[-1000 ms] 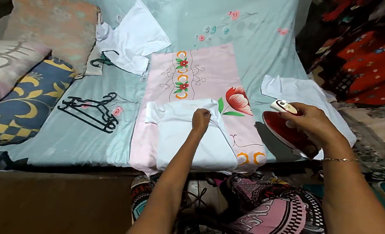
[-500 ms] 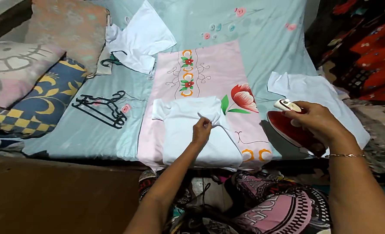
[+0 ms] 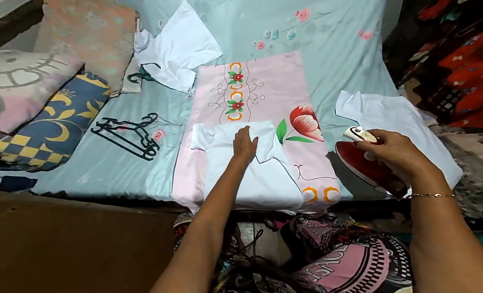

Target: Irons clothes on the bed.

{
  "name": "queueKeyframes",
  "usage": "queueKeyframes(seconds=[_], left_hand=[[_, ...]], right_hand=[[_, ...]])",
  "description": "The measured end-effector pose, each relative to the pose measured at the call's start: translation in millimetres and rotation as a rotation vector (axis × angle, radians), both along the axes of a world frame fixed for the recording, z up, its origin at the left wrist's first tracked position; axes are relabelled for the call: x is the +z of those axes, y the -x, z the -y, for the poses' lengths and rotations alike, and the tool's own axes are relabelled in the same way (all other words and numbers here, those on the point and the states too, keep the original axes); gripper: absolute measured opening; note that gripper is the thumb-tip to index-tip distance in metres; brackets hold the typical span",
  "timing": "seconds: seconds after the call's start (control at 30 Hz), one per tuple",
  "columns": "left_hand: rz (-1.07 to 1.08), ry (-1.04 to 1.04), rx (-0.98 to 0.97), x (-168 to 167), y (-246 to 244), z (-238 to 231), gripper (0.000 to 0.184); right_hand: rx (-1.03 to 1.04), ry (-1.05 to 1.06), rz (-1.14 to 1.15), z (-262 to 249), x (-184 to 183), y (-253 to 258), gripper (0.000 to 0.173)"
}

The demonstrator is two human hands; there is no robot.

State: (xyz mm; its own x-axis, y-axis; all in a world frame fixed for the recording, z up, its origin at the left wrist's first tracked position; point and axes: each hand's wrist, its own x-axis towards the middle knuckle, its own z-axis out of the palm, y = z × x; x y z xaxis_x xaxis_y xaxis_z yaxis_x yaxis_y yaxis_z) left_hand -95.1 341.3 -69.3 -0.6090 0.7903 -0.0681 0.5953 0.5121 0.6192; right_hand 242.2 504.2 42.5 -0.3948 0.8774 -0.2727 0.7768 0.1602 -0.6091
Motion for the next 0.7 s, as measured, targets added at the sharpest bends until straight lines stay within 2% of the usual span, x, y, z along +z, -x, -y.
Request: queueKeyframes(seconds=[0.07,0.17,0.23,0.3,0.4,0.47,0.57,0.63,0.7], left_hand=[[0.012,0.123,-0.091,0,11,-15,0.067],[0.007,0.359,-0.196,12,23,-38,0.047],[0.082,0.431,-0.302,29,26,-58,0.041],[0.264,0.368,-0.374,44,18,-77,0.040],[0.564,0.262,-0.369,56,-14,-115,0.036],[0.740,0.204,-0.298,49,-40,-144,0.032],[0.964,0.075,-0.102,29,-74,-168,0.039],[0.844,0.019,-0.096,16,-86,-165,0.049],[0.540,-0.014,-0.195,9,-89,-149,0.048]], right_hand=[[0.000,0.002,0.004,1,4,0,0.041],[-0.005,0.011,-0.002,1,5,-2,0.041],[-0.015,0.013,-0.008,1,5,-5,0.040],[-0.025,0.013,-0.002,0,3,-8,0.039],[-0.030,0.015,0.009,-3,1,-13,0.039],[-0.027,0.013,0.021,-5,-1,-16,0.040],[-0.027,0.010,0.031,-8,-3,-18,0.043],[-0.023,0.013,0.041,-9,-2,-19,0.044],[-0.023,0.014,0.043,-10,-3,-19,0.044]])
